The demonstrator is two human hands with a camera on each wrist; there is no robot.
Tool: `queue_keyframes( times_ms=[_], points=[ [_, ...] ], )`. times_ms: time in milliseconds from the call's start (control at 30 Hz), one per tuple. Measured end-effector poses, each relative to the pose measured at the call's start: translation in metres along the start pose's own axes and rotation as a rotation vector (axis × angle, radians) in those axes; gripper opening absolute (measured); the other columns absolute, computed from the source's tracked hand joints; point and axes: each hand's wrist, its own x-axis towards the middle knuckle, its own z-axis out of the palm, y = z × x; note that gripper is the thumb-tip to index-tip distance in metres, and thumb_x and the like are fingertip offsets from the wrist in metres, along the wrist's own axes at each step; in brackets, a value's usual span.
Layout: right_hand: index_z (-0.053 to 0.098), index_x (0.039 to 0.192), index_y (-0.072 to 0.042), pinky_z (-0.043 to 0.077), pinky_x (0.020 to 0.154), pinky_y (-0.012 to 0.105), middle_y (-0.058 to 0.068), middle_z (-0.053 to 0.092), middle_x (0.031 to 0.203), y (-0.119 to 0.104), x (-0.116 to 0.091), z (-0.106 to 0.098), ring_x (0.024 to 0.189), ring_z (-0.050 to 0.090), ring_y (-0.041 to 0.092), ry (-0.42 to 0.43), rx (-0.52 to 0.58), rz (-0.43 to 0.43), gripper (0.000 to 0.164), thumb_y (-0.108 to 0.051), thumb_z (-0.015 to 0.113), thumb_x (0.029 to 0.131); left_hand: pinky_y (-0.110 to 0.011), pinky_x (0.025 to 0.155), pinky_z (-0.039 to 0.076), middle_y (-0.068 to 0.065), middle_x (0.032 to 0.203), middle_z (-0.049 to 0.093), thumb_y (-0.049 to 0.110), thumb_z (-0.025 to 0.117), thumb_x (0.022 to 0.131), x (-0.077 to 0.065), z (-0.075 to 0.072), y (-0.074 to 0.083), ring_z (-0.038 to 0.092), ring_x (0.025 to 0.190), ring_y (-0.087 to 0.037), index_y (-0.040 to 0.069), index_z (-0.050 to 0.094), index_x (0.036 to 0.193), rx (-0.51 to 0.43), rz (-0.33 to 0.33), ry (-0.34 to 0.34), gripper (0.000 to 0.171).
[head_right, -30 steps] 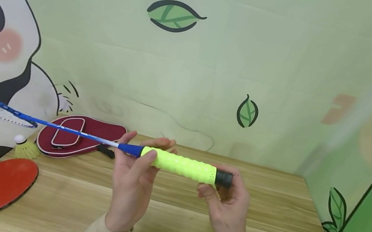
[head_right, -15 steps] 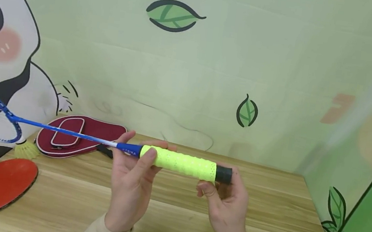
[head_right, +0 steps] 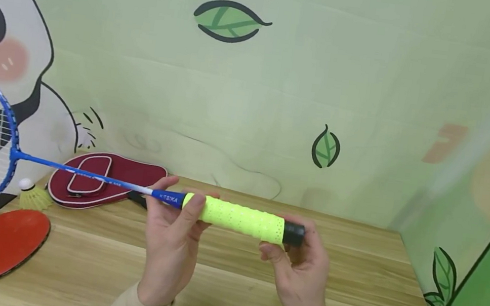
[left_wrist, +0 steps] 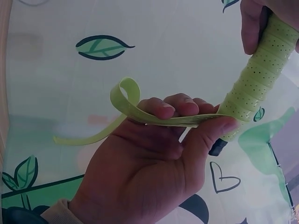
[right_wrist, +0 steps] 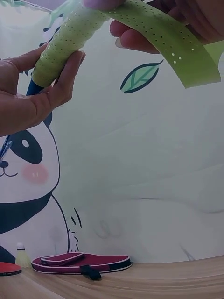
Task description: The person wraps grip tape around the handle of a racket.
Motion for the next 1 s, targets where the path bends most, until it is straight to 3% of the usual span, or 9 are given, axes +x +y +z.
queue_keyframes(
  times_ms=[167, 367, 467, 733, 1000],
  points=[
    [0.046, 0.111, 0.02, 0.055, 0.057, 0.026, 0.015, 0.063, 0.087, 0.0004, -0.0007, -0.0004, 0.067, 0.064, 0.019, -0.01, 0.034, -0.004, 0.037, 0.009, 0.069, 0.083, -0.028, 0.071, 0.057, -0.005, 0.095, 0.061, 0.0, 0.059, 0.095, -0.0001, -0.0003, 0.0014, 0.068, 0.087, -0.021, 0.011, 0.031, 0.124, 0.021, -0.013, 0.008, 0.042],
    [0.043, 0.112, 0.02, 0.054, 0.056, 0.028, 0.016, 0.062, 0.09, 0.0013, -0.0001, 0.0001, 0.068, 0.061, 0.02, -0.024, 0.089, -0.021, 0.035, 0.013, 0.064, 0.086, -0.047, 0.091, 0.052, -0.016, 0.111, 0.065, -0.009, 0.049, 0.095, 0.0004, -0.0007, 0.0027, 0.064, 0.107, -0.039, 0.017, 0.02, 0.141, -0.113, 0.002, -0.149, 0.061],
    [0.044, 0.114, 0.021, 0.052, 0.054, 0.028, 0.016, 0.063, 0.091, 0.0014, 0.0006, 0.0012, 0.066, 0.06, 0.021, -0.027, 0.08, -0.026, 0.034, 0.016, 0.062, 0.086, -0.051, 0.095, 0.049, -0.017, 0.113, 0.064, -0.013, 0.047, 0.094, 0.0004, -0.0012, 0.0035, 0.063, 0.108, -0.04, 0.017, 0.016, 0.145, -0.135, 0.008, -0.184, 0.067],
    [0.046, 0.115, 0.021, 0.052, 0.055, 0.028, 0.016, 0.062, 0.086, 0.0005, 0.0015, 0.0008, 0.064, 0.059, 0.02, -0.022, 0.026, -0.018, 0.034, 0.015, 0.062, 0.086, -0.04, 0.087, 0.055, -0.014, 0.108, 0.064, -0.008, 0.047, 0.098, -0.0002, 0.0, 0.0034, 0.067, 0.1, -0.035, 0.016, 0.02, 0.139, -0.077, 0.016, -0.159, 0.055],
    [0.046, 0.114, 0.022, 0.054, 0.058, 0.026, 0.016, 0.062, 0.085, 0.002, 0.0015, -0.0014, 0.068, 0.061, 0.019, -0.02, -0.001, -0.022, 0.035, 0.012, 0.064, 0.086, -0.038, 0.082, 0.057, -0.016, 0.106, 0.064, -0.006, 0.049, 0.098, -0.0004, 0.0004, 0.0031, 0.068, 0.096, -0.033, 0.014, 0.022, 0.133, -0.05, 0.027, -0.132, 0.048]
  ],
)
